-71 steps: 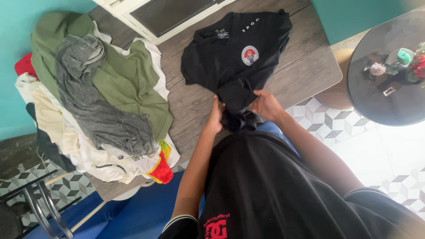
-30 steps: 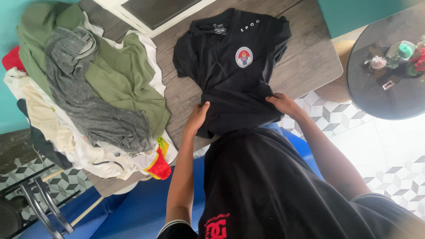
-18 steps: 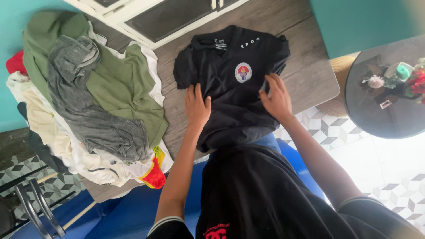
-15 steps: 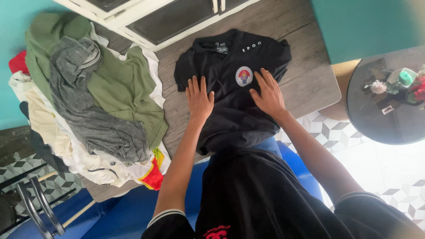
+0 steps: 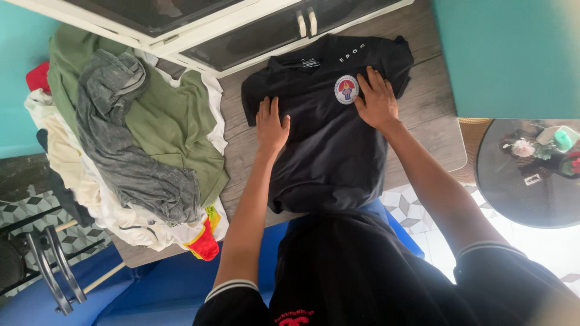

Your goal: The person picks up a shirt from a pile, smooths it out on a table, folds the sides and sleeves inward, and then folds it in half before placing it inside a cabinet.

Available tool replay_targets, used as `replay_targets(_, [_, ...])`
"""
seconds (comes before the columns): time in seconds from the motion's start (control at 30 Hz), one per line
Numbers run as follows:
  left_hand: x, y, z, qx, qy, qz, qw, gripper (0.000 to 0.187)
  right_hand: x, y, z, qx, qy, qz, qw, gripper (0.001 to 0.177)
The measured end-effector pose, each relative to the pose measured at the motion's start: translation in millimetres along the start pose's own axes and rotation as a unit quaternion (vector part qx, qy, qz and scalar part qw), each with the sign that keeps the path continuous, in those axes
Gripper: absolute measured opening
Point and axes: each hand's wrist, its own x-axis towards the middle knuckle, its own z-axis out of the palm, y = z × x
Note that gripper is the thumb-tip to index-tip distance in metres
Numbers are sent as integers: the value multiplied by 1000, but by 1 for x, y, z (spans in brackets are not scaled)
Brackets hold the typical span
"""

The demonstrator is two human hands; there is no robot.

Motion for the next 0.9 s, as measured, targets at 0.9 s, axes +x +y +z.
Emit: replay_targets(0.9, [-203, 24, -52, -394, -206, -180, 877, 71, -287, -43, 61, 310, -57, 322, 893, 37])
